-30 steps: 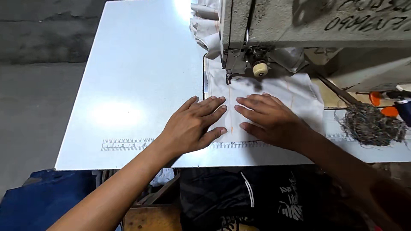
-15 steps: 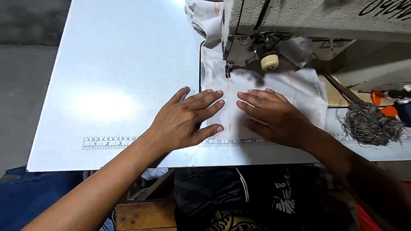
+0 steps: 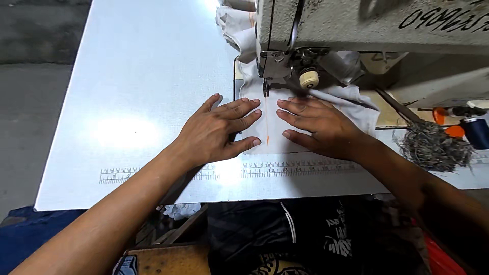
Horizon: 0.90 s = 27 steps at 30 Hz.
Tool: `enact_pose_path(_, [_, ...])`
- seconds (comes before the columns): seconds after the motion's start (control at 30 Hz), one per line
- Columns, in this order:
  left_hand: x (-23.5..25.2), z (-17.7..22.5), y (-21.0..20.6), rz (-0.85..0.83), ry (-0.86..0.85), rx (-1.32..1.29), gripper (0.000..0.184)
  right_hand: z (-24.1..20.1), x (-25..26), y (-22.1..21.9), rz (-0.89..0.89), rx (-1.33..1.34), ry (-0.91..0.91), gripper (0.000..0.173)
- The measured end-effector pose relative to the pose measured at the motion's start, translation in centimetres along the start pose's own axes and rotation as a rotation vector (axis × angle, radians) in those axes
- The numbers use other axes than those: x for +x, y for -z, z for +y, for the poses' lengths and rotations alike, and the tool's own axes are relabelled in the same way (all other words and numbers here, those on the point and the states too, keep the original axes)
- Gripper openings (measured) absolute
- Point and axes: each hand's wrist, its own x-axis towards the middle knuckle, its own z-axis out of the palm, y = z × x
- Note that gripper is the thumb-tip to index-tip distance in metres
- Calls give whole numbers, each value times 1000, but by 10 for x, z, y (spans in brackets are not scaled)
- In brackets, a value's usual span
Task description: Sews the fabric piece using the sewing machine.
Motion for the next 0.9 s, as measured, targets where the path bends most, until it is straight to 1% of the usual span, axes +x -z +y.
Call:
enact_pose_path(0.47, [28, -25, 7, -35, 6, 23, 66, 31, 25, 7, -54, 24, -41, 53])
enact_pose_path(0.53, [34, -31, 8, -44, -4, 21, 66, 31, 28, 9, -52, 3, -62, 53])
enact_pose_path(0.63, [41, -39, 11, -47, -12, 9, 66, 35, 34, 10, -60, 39, -114, 53])
enact_pose_path(0.77, [49, -46, 13, -41, -16, 14, 66, 40, 42, 14, -72, 92, -143, 49])
enact_pose_path(0.83, [52, -49, 15, -38, -18, 20, 66, 43, 45, 16, -38, 111, -107, 43])
enact_pose_path(0.9, [55, -52, 15, -31, -17, 27, 65, 49, 48, 15, -30, 91, -85, 40])
